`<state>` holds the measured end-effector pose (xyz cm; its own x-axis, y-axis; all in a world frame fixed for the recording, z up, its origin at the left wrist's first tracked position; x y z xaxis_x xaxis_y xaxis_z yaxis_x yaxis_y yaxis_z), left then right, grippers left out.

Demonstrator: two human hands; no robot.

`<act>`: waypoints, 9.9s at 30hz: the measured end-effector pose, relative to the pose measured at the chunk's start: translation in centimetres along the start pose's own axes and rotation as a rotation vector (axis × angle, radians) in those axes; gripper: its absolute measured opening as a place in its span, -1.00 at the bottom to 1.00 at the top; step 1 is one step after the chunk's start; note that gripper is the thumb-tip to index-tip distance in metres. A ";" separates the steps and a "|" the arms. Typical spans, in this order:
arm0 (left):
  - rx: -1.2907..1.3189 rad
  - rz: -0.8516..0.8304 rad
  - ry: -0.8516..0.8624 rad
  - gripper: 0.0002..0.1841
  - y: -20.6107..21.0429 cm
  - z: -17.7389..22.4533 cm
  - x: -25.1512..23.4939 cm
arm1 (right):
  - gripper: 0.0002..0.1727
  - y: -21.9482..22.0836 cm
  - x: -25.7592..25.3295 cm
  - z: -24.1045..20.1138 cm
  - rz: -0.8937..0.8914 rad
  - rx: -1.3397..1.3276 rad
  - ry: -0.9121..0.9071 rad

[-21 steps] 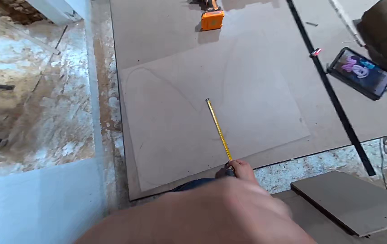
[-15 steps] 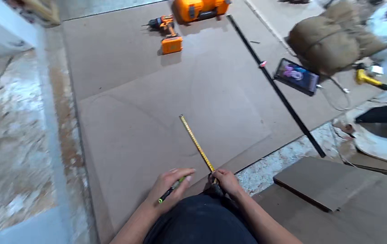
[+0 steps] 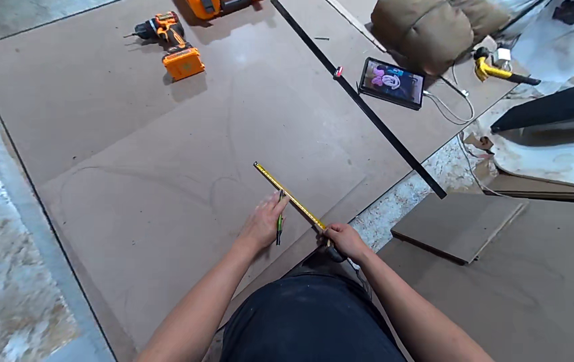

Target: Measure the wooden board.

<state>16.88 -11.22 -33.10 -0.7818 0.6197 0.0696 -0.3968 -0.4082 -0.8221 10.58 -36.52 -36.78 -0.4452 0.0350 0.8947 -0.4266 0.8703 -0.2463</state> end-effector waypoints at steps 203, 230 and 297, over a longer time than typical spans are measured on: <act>0.197 0.133 -0.653 -0.87 -8.1 -20.7 40.8 | -0.76 48.9 13.1 3.2 0.141 0.086 0.192; 0.230 0.079 -0.592 -0.79 -5.8 -13.8 11.3 | -0.80 21.8 4.2 1.0 0.202 0.005 0.172; 0.288 0.607 -0.576 -0.68 -4.1 -4.2 34.3 | -0.66 13.9 11.0 -8.6 -0.123 -0.159 -0.387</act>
<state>-6.24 14.53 -29.74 -0.9869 -0.1611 0.0053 0.1203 -0.7579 -0.6412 6.55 -19.83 -27.10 -0.6738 -0.2343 0.7008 -0.3822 0.9222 -0.0591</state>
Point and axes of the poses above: each hand's wrist, its own x-axis away from the middle knuckle, its own y-axis out of the palm, z = x × y, the point moved 6 cm from there along -x, towards the middle knuckle, and after that the axes turned 13 degrees about y, right-handed, at the moved point
